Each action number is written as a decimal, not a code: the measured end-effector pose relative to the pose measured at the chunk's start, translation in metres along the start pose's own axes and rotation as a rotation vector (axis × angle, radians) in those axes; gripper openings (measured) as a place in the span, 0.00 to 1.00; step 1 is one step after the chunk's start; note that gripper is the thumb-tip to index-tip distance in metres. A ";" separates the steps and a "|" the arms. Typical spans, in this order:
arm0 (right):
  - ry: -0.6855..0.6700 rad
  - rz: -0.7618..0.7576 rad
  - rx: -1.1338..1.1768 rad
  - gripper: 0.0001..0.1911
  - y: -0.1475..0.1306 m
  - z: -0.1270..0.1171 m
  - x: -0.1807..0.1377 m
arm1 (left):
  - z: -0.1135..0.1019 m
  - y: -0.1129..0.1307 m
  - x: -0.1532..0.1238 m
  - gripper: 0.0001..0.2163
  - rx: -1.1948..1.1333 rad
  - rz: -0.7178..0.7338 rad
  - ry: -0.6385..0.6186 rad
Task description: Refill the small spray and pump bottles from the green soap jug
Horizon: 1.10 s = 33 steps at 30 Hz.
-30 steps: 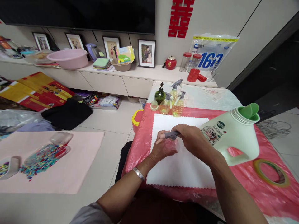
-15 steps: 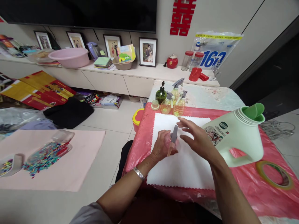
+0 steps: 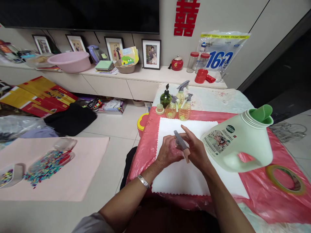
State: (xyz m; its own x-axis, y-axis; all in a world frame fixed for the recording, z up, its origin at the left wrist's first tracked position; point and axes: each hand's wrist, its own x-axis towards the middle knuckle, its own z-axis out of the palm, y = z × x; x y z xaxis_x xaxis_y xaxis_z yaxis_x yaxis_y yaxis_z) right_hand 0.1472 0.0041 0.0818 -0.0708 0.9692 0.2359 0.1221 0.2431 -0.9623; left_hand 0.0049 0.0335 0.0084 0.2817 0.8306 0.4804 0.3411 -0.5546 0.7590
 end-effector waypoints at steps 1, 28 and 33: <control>-0.027 -0.009 0.050 0.35 0.000 -0.002 0.000 | 0.001 -0.002 -0.002 0.40 -0.010 -0.013 0.005; 0.023 0.170 0.360 0.15 0.009 0.008 0.013 | -0.001 -0.011 -0.015 0.44 -0.462 -0.228 -0.012; 0.081 0.180 0.436 0.17 0.010 0.011 0.025 | -0.004 -0.009 -0.015 0.38 -0.491 -0.274 -0.041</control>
State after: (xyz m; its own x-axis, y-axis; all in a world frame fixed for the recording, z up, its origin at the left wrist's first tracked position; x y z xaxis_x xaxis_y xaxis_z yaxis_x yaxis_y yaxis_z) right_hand 0.1357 0.0300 0.0770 -0.0071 0.9985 0.0534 -0.3028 0.0488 -0.9518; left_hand -0.0064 0.0267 -0.0040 0.2794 0.9330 0.2268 -0.0477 -0.2224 0.9738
